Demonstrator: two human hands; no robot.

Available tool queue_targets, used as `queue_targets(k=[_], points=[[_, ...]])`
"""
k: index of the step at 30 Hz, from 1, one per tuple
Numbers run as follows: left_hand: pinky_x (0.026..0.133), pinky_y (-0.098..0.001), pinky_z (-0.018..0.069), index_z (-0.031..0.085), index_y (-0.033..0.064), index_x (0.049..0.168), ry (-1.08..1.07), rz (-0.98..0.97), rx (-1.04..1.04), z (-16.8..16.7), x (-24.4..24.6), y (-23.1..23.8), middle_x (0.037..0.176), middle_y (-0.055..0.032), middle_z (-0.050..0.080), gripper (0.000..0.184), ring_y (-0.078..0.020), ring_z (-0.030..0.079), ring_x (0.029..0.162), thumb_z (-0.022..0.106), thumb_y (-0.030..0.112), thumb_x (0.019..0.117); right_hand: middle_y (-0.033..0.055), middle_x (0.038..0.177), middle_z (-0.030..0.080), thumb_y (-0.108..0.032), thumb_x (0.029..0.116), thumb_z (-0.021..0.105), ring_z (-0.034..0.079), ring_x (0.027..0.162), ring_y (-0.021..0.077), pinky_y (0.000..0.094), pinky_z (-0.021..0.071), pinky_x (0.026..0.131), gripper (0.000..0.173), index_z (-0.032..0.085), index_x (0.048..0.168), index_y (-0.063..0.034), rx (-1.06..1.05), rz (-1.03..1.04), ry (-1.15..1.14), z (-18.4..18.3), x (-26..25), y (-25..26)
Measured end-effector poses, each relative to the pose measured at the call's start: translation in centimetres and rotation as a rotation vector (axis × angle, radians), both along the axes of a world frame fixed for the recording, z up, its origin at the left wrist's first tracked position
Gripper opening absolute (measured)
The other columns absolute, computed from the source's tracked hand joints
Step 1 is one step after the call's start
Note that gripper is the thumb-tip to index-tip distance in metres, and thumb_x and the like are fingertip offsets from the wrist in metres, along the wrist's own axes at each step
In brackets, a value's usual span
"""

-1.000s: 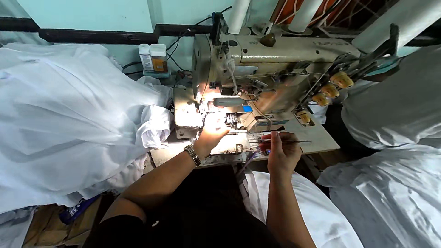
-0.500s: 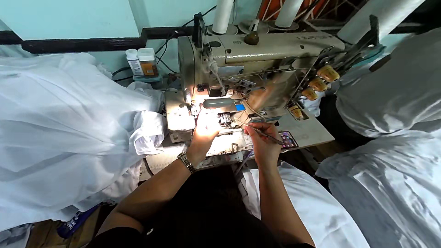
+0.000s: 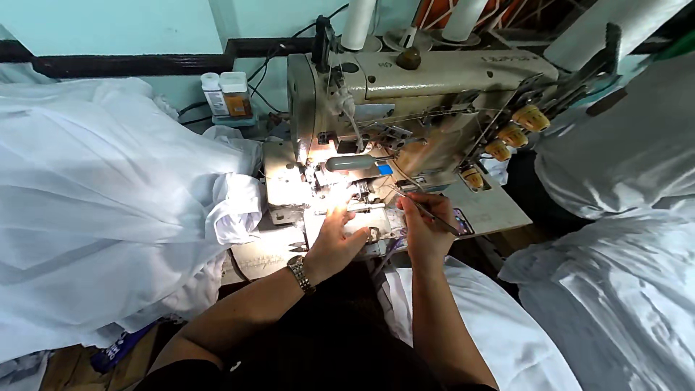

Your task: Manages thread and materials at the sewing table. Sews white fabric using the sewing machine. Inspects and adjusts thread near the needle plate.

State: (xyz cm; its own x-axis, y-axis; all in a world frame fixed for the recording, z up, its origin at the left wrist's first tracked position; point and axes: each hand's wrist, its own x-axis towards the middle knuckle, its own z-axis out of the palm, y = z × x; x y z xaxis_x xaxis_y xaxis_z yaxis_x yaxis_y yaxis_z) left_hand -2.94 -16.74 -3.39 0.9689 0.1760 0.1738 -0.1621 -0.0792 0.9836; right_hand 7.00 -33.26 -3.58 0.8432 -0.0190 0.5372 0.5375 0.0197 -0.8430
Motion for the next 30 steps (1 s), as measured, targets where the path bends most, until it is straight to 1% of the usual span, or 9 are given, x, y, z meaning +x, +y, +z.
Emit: queue_targets(k=[2, 5, 9, 12, 16, 19, 21, 24, 30], points=[[0.107, -0.0372, 0.0516, 0.044, 0.0045, 0.152, 0.026, 0.010, -0.057, -0.3, 0.0, 0.0, 0.156, -0.0145, 0.044, 0.064, -0.0215, 0.055, 0.133, 0.064, 0.019, 0.0934, 0.0019, 0.091, 0.074, -0.005, 0.0884, 0.074, 0.071, 0.078, 0.0098, 0.0251, 0.0611, 0.071, 0.019, 0.066, 0.105, -0.0040, -0.006, -0.008, -0.009, 0.0, 0.0, -0.2], [0.103, -0.0381, 0.0539, 0.043, 0.0011, 0.148, 0.125, 0.130, -0.252, -1.2, 0.3, 0.4, 0.145, -0.0171, 0.055, 0.062, -0.0220, 0.060, 0.127, 0.068, 0.012, 0.0929, 0.0016, 0.090, 0.073, -0.004, 0.0887, 0.074, 0.070, 0.078, 0.0090, 0.0243, 0.0596, 0.070, 0.018, 0.066, 0.105, -0.0033, -0.027, 0.001, -0.016, 0.0, 0.1, -0.4], [0.105, -0.0395, 0.0517, 0.029, 0.0131, 0.159, 0.138, 0.183, -0.444, -1.0, 0.7, 0.7, 0.150, -0.0111, 0.050, 0.079, -0.0200, 0.055, 0.131, 0.069, 0.010, 0.0908, 0.0028, 0.091, 0.073, -0.003, 0.0885, 0.073, 0.070, 0.078, 0.0105, 0.0255, 0.0604, 0.071, 0.017, 0.067, 0.104, -0.0032, -0.031, 0.031, 0.001, -0.3, 0.1, -0.2], [0.102, -0.0417, 0.0540, 0.041, 0.0089, 0.152, 0.104, 0.211, -0.499, -0.3, 1.1, 0.7, 0.140, -0.0127, 0.057, 0.066, -0.0217, 0.059, 0.124, 0.067, 0.005, 0.0911, 0.0030, 0.091, 0.073, -0.003, 0.0890, 0.072, 0.070, 0.078, 0.0103, 0.0246, 0.0594, 0.070, 0.015, 0.067, 0.104, -0.0030, -0.058, 0.034, 0.013, -0.4, -0.1, 0.1], [0.104, -0.0408, 0.0533, 0.038, 0.0111, 0.154, 0.061, 0.172, -0.475, -0.5, 0.7, 0.8, 0.141, -0.0114, 0.058, 0.068, -0.0212, 0.060, 0.125, 0.065, 0.005, 0.0920, 0.0030, 0.091, 0.073, -0.004, 0.0892, 0.072, 0.071, 0.079, 0.0110, 0.0260, 0.0610, 0.073, 0.016, 0.067, 0.104, -0.0029, -0.058, 0.033, 0.019, -0.3, 0.1, 0.0], [0.099, -0.0354, 0.0548, 0.044, -0.0002, 0.144, 0.020, 0.138, -0.385, -1.0, 0.0, 0.4, 0.133, -0.0134, 0.062, 0.057, -0.0179, 0.064, 0.118, 0.065, 0.008, 0.0914, 0.0028, 0.091, 0.073, -0.003, 0.0887, 0.073, 0.072, 0.080, 0.0118, 0.0276, 0.0623, 0.074, 0.017, 0.067, 0.104, -0.0031, -0.041, 0.038, 0.004, -0.4, 0.4, -0.3], [0.108, -0.0369, 0.0514, 0.040, -0.0010, 0.151, 0.010, 0.059, -0.348, -1.2, -0.4, 0.3, 0.150, -0.0150, 0.052, 0.063, -0.0200, 0.057, 0.132, 0.063, 0.011, 0.0933, 0.0027, 0.091, 0.073, -0.004, 0.0889, 0.073, 0.071, 0.079, 0.0118, 0.0277, 0.0622, 0.073, 0.017, 0.067, 0.105, -0.0029, -0.041, 0.041, -0.007, -0.5, 0.5, -0.4], [0.112, -0.0383, 0.0484, 0.038, -0.0040, 0.150, -0.009, -0.052, -0.296, -1.3, -0.7, -0.4, 0.154, -0.0191, 0.044, 0.062, -0.0241, 0.051, 0.138, 0.060, 0.013, 0.0946, 0.0025, 0.091, 0.073, -0.005, 0.0897, 0.073, 0.071, 0.078, 0.0104, 0.0265, 0.0616, 0.072, 0.017, 0.067, 0.105, -0.0024, -0.037, 0.015, -0.006, -0.4, 0.5, -0.4], [0.114, -0.0409, 0.0458, 0.039, -0.0022, 0.152, -0.055, -0.309, -0.130, -1.5, -0.2, -2.0, 0.159, -0.0183, 0.037, 0.061, -0.0262, 0.041, 0.146, 0.061, 0.008, 0.0957, 0.0017, 0.096, 0.071, -0.007, 0.0921, 0.072, 0.070, 0.082, 0.0093, 0.0266, 0.0608, 0.075, 0.020, 0.064, 0.109, -0.0022, -0.014, -0.065, -0.074, 0.6, 1.0, -0.9]])
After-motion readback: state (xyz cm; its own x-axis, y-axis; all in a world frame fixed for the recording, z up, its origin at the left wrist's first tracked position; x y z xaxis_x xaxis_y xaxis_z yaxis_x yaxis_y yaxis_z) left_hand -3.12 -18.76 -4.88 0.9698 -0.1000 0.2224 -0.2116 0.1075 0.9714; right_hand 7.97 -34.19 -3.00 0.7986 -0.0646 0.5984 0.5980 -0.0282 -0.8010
